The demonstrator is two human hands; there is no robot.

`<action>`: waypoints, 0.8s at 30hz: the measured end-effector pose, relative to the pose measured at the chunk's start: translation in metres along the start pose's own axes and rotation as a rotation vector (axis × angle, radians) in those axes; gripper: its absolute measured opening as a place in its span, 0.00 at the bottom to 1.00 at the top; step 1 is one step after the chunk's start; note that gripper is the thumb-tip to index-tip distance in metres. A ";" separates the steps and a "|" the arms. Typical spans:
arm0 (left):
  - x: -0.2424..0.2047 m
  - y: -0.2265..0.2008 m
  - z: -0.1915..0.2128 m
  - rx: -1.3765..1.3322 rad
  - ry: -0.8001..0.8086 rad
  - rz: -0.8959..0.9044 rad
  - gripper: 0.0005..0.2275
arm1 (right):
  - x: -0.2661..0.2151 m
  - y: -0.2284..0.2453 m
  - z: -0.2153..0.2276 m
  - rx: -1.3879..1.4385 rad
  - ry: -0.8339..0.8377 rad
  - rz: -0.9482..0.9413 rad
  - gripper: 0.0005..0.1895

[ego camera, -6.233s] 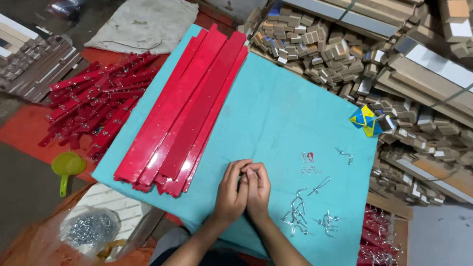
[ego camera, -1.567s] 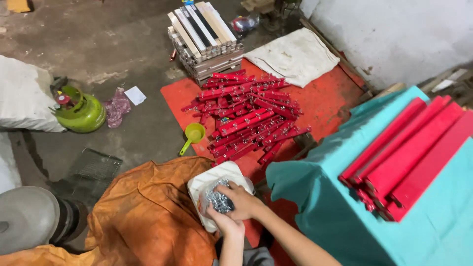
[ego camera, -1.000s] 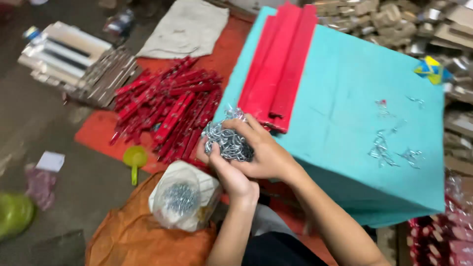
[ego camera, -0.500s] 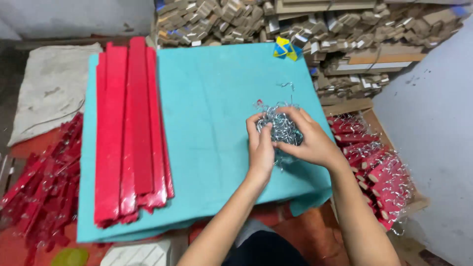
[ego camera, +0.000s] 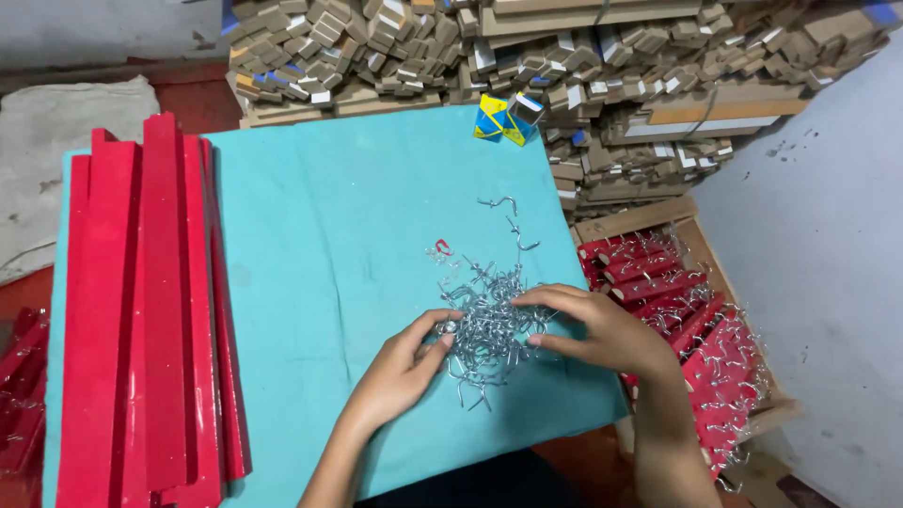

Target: Attach metal hooks to red bars and stack the completed bars in a box.

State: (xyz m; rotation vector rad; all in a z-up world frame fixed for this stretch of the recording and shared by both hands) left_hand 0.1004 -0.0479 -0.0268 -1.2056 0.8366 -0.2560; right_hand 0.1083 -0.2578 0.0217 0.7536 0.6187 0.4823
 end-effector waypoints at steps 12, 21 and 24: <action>0.000 -0.014 -0.018 0.385 0.090 -0.174 0.18 | 0.075 -0.084 0.018 -0.156 -0.346 -0.167 0.25; 0.012 -0.001 -0.008 0.631 -0.259 -0.179 0.27 | 0.034 -0.071 -0.021 0.097 -0.323 -0.123 0.17; 0.024 0.010 -0.022 0.493 -0.113 -0.098 0.31 | 0.039 -0.065 -0.013 0.104 -0.192 -0.161 0.21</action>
Point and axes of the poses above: each hand's wrist, its own x-axis towards the middle knuckle, its own z-axis out of the back of the hand, y = z × x, the point moved 9 cm from there along x, towards the middle knuckle, and after that the axes turned 12 degrees about y, right-handed, at the moved point
